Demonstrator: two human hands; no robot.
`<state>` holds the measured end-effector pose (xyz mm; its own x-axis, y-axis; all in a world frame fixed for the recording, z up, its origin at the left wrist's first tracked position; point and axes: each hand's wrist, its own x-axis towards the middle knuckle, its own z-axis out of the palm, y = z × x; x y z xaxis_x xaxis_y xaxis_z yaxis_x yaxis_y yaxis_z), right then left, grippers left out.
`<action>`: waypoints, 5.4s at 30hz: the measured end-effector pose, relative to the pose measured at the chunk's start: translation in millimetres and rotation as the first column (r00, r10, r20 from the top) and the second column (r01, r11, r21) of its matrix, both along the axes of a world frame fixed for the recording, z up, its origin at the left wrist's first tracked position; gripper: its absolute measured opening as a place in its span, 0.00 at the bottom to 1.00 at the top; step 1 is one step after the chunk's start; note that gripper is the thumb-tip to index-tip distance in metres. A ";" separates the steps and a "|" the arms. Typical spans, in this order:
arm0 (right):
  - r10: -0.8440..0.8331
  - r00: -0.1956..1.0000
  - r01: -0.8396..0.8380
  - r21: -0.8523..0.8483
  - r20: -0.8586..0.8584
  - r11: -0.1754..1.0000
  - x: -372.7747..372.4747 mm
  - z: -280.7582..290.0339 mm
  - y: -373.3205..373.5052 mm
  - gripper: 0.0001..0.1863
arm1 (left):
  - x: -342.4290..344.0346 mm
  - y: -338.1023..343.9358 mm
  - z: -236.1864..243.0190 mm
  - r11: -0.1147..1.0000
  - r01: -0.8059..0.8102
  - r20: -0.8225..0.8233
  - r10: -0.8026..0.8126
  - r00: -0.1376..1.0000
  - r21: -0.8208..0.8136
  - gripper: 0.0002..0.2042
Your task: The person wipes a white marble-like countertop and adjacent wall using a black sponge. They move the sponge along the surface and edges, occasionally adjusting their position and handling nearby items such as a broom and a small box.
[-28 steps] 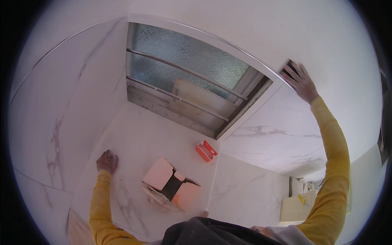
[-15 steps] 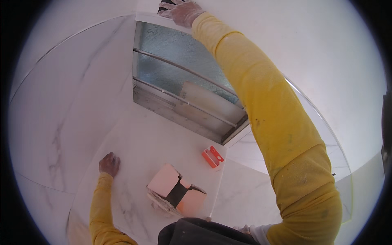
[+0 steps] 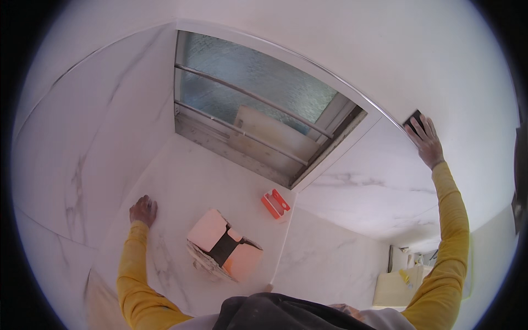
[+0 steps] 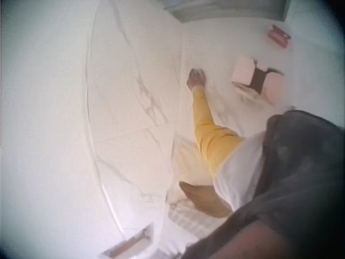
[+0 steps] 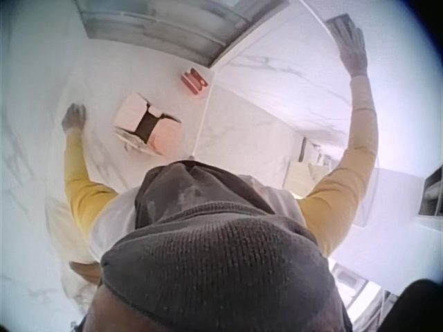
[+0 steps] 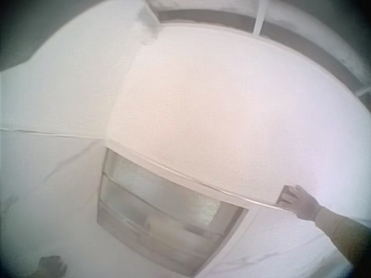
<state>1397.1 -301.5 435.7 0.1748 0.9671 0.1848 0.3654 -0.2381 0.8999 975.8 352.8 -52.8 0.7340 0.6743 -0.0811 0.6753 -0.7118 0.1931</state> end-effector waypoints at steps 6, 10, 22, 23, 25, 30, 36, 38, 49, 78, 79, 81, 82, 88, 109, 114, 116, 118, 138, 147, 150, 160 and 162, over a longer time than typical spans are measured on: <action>0.128 0.992 -0.128 -0.050 0.000 0.991 4.9 4.1 127.9 0.32 | -0.7 -1.5 3.6 0.998 -0.024 0.150 0.031 0.988 -0.050 0.15; 0.337 0.941 -0.334 -0.070 0.036 0.940 -3.0 5.5 321.7 0.28 | -5.5 0.1 10.1 0.992 -0.065 0.121 0.078 0.990 -0.108 0.15; 0.260 0.964 -0.262 -0.037 -0.055 0.964 -31.1 -3.6 583.3 0.27 | -4.2 -2.2 20.2 0.993 -0.007 0.161 0.026 0.987 -0.115 0.17; 0.267 0.963 -0.268 -0.049 -0.025 0.962 -26.6 -0.2 556.0 0.27 | -5.4 0.3 11.9 0.994 -0.013 0.167 0.030 0.985 -0.107 0.17; 0.330 0.942 -0.332 0.043 0.053 0.942 -20.2 -5.2 482.4 0.25 | -6.1 4.7 6.6 0.995 -0.016 0.168 0.032 0.985 -0.098 0.16; 0.181 0.980 -0.182 0.014 0.088 0.983 -0.5 -7.2 234.6 0.35 | -18.6 6.1 -7.0 0.997 -0.076 0.210 0.070 0.975 0.021 0.16; -0.049 0.999 0.051 0.092 -0.015 0.994 -8.7 -7.1 0.4 0.35 | 3.9 -2.1 0.2 0.995 -0.090 0.065 0.092 0.994 -0.030 0.20; 0.023 0.999 -0.019 0.105 -0.033 0.994 -0.6 -8.2 10.1 0.34 | 0.5 2.2 -7.2 0.997 -0.077 0.095 0.074 0.993 0.025 0.20; 0.274 0.944 -0.279 0.004 0.183 0.960 -17.2 -11.4 491.4 0.22 | -4.4 14.7 -50.8 0.979 0.052 0.286 -0.107 0.952 0.195 0.20; 0.221 0.975 -0.060 0.935 -0.020 0.350 -5.6 -118.6 16.0 0.23 | 401.5 -493.2 491.3 -0.155 0.443 -0.056 -0.972 -0.230 0.883 0.21; 0.312 0.947 -0.017 0.953 -0.082 0.301 -32.1 -134.7 22.3 0.26 | 423.8 -480.5 489.5 -0.134 0.491 -0.101 -0.991 -0.093 0.861 0.23; 0.365 0.917 0.058 0.959 -0.161 0.277 -86.8 -180.3 0.2 0.30 | 432.4 -448.9 495.8 -0.267 0.367 -0.334 -0.934 0.129 0.891 0.27; 0.316 0.928 0.101 0.951 -0.196 0.294 -101.7 -222.2 -28.9 0.31 | 440.3 -448.2 492.0 -0.346 0.313 -0.424 -0.877 0.228 0.885 0.29; -0.051 0.661 0.750 0.661 -0.749 0.011 -205.9 -546.9 -314.3 0.30 | 437.7 -426.4 507.8 -0.444 0.210 -0.481 -0.858 0.180 0.871 0.31; -0.189 0.101 0.975 0.135 -0.977 -0.179 -286.4 -609.4 -397.7 0.30 | 454.2 -703.5 495.4 -0.549 0.228 -0.594 -0.759 0.268 0.804 0.30; -0.154 0.110 0.979 0.134 -0.982 -0.157 -278.2 -612.1 -382.9 0.31 | 393.9 -408.2 511.0 -0.515 0.407 -0.654 -0.535 0.535 0.754 0.30; -0.184 0.125 0.978 0.152 -0.975 -0.141 -280.8 -617.7 -385.2 0.31 | 376.6 -399.9 507.4 -0.320 0.484 -0.574 -0.564 0.594 0.815 0.31; -0.191 0.129 0.977 0.158 -0.973 -0.143 -278.3 -621.4 -390.2 0.31 | 400.0 -431.9 511.2 -0.358 0.475 -0.574 -0.675 0.463 0.804 0.32; -0.155 0.161 0.955 0.194 -0.975 -0.223 -285.5 -620.5 -398.9 0.29 | 454.1 -708.8 499.8 -0.519 0.301 -0.598 -0.736 0.317 0.800 0.30; -0.165 0.124 0.968 0.155 -0.978 -0.195 -281.8 -623.9 -390.8 0.30 | 458.9 -694.5 497.0 -0.533 0.192 -0.567 -0.787 0.245 0.824 0.27; -0.096 0.136 0.960 0.155 -0.986 -0.231 -286.0 -619.4 -396.3 0.29 | 449.6 -850.6 495.6 -0.507 0.259 -0.567 -0.771 0.290 0.822 0.31; -0.114 0.148 0.959 0.170 -0.982 -0.224 -284.7 -617.9 -396.5 0.29 | 470.1 -814.9 487.7 -0.454 0.259 -0.512 -0.826 0.236 0.852 0.31; -0.136 0.130 0.955 0.161 -0.982 -0.247 -282.4 -621.1 -401.0 0.30 | 458.0 -714.7 493.1 -0.438 0.332 -0.534 -0.790 0.301 0.836 0.29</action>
